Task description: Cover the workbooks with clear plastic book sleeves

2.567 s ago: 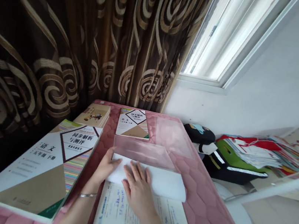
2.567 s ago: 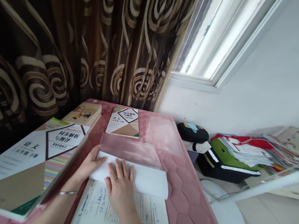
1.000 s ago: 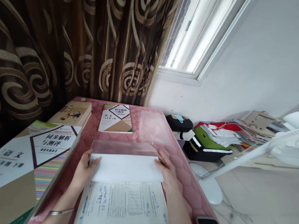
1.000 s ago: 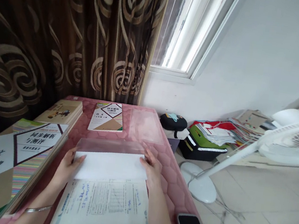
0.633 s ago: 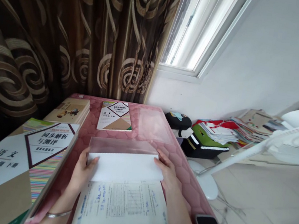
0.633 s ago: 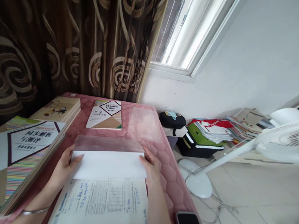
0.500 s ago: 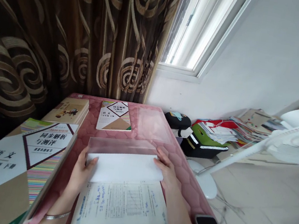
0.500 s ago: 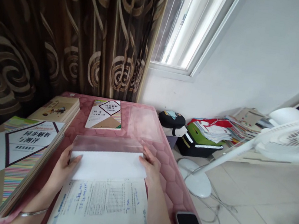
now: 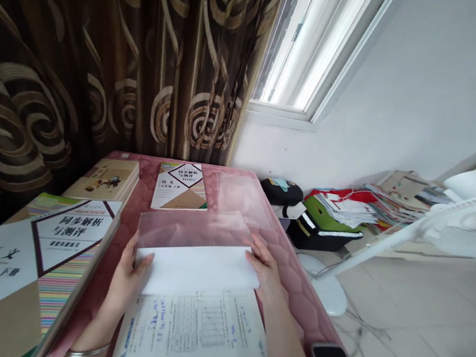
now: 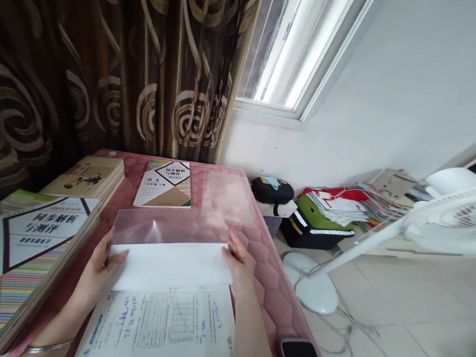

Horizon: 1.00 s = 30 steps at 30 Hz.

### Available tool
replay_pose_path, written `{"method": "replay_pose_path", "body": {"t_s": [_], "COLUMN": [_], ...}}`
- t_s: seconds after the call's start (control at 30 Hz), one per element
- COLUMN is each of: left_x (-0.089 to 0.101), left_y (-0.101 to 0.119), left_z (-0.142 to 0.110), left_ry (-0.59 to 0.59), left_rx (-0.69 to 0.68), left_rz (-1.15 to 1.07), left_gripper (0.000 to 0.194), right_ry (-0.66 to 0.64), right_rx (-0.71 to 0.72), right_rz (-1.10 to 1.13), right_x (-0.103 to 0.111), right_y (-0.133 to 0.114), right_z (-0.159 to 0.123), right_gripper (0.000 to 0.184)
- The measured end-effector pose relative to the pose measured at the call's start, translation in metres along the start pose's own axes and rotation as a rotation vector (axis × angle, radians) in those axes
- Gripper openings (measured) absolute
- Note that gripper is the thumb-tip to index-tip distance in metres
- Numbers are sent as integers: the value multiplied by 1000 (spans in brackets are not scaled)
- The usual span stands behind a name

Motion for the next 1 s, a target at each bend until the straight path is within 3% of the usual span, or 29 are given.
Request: {"method": "replay_pose_path", "body": {"t_s": [0.37, 0.6, 0.83, 1.0], "left_x": [1, -1, 1, 2], "left_y": [-4, 3, -7, -4], "left_z": [-1, 0, -2, -1], "left_ry": [3, -29, -28, -18], "left_rx": [31, -14, 3, -31], "left_rz": [20, 6, 16, 46], "left_gripper": [66, 66, 74, 71], "right_ry": [60, -2, 7, 75], "right_rx": [49, 72, 13, 38], "right_rz": [-69, -91, -6, 48], "right_x": [4, -1, -1, 4], "right_y": [-2, -8, -2, -2], "right_z": [-1, -4, -1, 0], "right_gripper": [66, 68, 73, 56]}}
Point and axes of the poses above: each hand's wrist, its own z-axis towards the middle knuckle, its own x-axis out of the back of the hand, y = z × x, the point moved 8 cm from there along z, towards the middle knuckle, and after that the axes turned 15 degrees about -x, right-handed, at the moved point
